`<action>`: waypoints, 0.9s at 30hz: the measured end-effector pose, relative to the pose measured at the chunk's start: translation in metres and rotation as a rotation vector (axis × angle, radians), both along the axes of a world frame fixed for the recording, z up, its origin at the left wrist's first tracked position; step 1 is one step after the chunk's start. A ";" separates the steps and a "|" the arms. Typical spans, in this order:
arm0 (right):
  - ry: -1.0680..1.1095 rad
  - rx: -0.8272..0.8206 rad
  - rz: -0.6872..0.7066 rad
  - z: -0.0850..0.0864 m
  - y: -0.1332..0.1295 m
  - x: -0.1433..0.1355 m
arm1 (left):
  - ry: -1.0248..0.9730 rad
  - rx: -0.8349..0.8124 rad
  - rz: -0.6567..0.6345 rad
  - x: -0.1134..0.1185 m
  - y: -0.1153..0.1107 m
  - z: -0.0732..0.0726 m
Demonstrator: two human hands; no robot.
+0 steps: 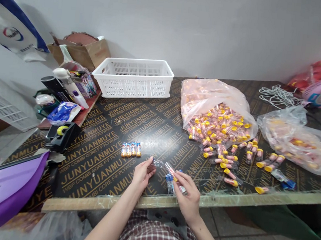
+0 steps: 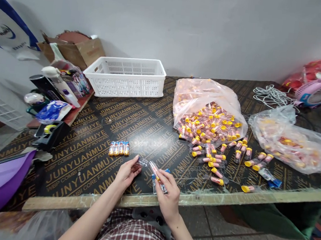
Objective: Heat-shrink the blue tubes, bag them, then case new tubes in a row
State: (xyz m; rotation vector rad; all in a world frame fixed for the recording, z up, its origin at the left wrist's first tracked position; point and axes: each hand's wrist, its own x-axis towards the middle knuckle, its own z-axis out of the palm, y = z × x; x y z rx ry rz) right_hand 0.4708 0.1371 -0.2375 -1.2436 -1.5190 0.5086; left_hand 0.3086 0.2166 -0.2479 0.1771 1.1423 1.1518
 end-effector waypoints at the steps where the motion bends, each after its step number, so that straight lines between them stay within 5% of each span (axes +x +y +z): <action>1: -0.032 0.015 0.008 -0.001 0.000 -0.001 | -0.005 -0.002 0.002 0.000 -0.001 0.000; 8: -0.101 0.016 0.088 -0.009 -0.001 -0.008 | -0.033 0.104 -0.004 0.007 -0.007 0.009; 19: -0.178 0.037 0.126 0.002 0.020 0.004 | 0.015 0.261 -0.412 0.012 -0.022 0.037; 27: -0.167 -0.009 0.482 0.015 0.031 0.011 | -0.033 0.267 -0.549 0.015 -0.032 0.039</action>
